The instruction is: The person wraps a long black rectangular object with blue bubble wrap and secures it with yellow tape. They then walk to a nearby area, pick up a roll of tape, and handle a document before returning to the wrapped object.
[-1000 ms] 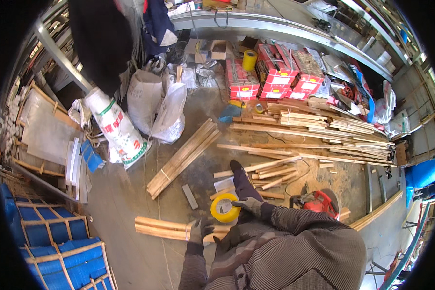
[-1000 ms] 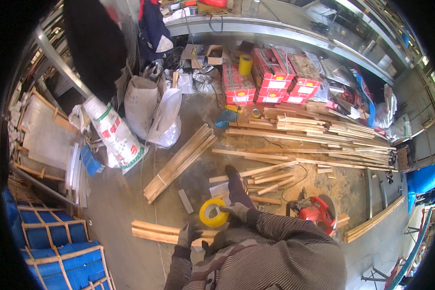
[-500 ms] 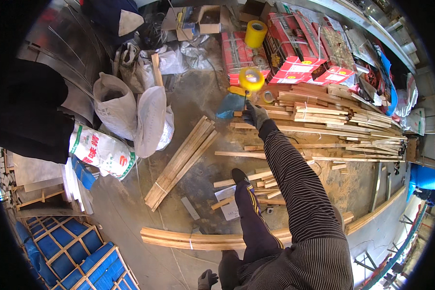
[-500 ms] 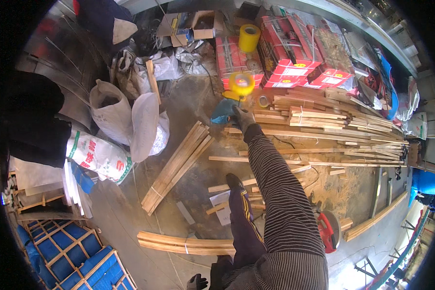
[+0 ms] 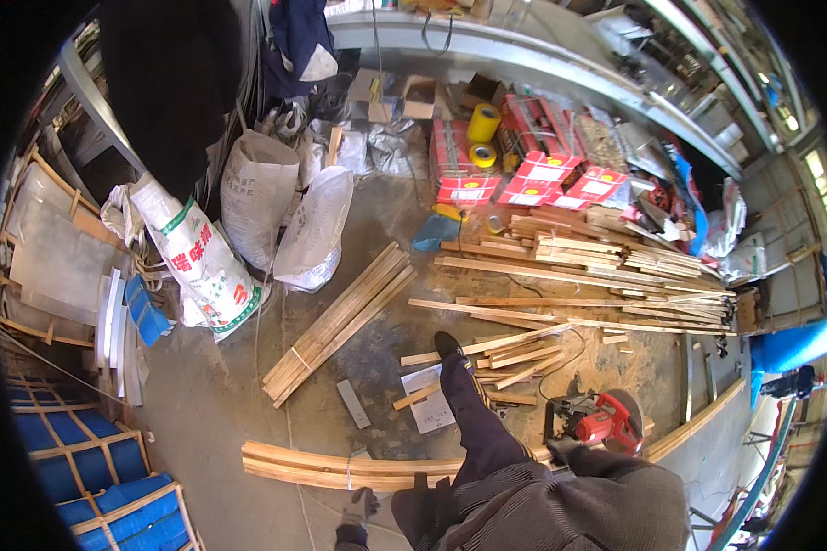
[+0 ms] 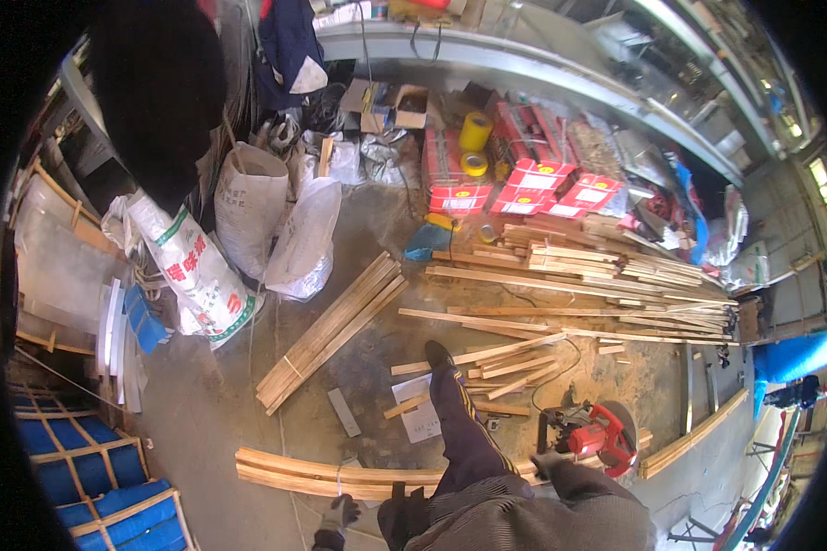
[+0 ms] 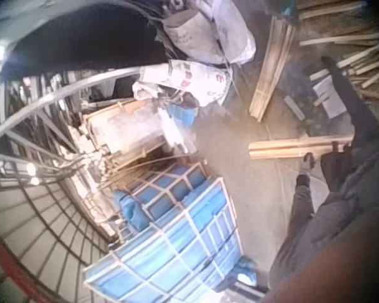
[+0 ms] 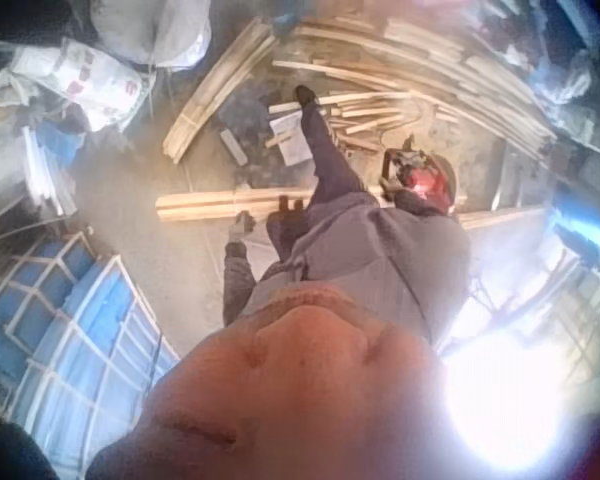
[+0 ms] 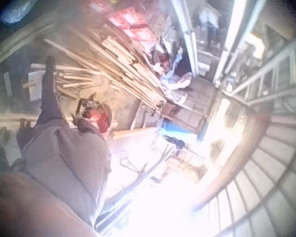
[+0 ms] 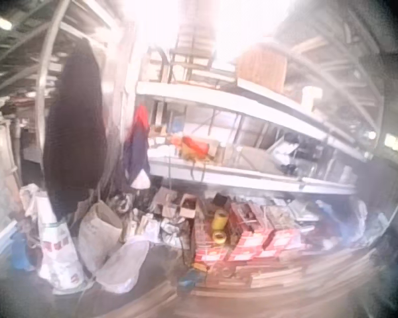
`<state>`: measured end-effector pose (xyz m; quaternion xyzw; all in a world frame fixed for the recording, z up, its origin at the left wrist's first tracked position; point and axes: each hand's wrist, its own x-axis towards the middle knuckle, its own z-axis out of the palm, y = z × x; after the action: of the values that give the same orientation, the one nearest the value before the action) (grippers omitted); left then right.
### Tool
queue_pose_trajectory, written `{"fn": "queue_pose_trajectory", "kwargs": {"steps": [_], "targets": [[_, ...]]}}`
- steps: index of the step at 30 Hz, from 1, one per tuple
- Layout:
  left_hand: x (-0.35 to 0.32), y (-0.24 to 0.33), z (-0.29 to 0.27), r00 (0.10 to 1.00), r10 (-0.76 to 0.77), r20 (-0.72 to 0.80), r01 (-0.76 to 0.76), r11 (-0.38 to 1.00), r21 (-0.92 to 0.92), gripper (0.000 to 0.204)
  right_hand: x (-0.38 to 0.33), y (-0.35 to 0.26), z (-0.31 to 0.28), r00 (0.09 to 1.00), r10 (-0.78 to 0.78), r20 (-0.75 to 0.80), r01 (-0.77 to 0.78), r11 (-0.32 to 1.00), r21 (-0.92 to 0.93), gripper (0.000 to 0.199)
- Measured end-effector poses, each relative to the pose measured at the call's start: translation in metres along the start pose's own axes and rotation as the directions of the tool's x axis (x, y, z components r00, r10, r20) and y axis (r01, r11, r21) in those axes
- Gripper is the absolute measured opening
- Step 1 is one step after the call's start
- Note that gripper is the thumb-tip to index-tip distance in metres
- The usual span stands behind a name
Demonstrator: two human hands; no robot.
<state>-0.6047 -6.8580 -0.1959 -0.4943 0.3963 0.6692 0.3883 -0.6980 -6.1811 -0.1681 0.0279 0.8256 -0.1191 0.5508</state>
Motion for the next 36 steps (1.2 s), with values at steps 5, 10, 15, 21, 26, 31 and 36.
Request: {"fn": "queue_pose_trajectory", "kwargs": {"steps": [5, 10, 15, 21, 26, 31, 36], "targets": [[0.025, 0.014, -0.123, 0.595, 0.795, -0.115, -0.219, 0.298, 0.929, 0.054, -0.15, 0.078, 0.067, 0.853, 0.498, -0.155, -0.394, 0.81, 0.434, 0.032], [0.018, -0.008, -0.157, 0.623, 0.709, -0.331, -0.706, 0.692, 0.151, 0.016, -0.186, -0.022, -0.138, 0.654, 0.282, -0.702, 0.076, 0.899, 0.431, 0.03], [0.012, -0.226, -0.183, 0.91, 0.251, -0.33, -0.252, 0.967, 0.04, 0.033, -0.139, -0.271, -0.335, 0.368, -0.129, -0.921, 0.64, 0.753, 0.15, 0.029], [-0.083, -0.524, -0.125, 0.987, -0.149, -0.058, 0.135, 0.97, -0.201, 0.019, -0.089, -0.481, -0.091, 0.577, -0.559, -0.595, 0.723, 0.689, 0.054, 0.039], [-0.155, -0.594, -0.123, 0.909, -0.375, -0.181, 0.342, 0.921, -0.188, 0.027, -0.179, -0.491, 0.194, 0.822, -0.549, 0.151, 0.569, 0.798, -0.196, 0.051], [-0.134, -0.468, -0.201, 0.92, -0.352, -0.175, 0.393, 0.829, 0.398, 0.034, -0.175, -0.248, 0.267, 0.889, -0.364, -0.278, 0.411, 0.902, 0.133, 0.053], [-0.105, -0.175, -0.183, 0.859, 0.381, -0.341, 0.267, 0.236, 0.934, 0.085, -0.206, 0.123, 0.333, 0.75, 0.404, -0.524, 0.635, -0.218, 0.741, 0.033]]}}
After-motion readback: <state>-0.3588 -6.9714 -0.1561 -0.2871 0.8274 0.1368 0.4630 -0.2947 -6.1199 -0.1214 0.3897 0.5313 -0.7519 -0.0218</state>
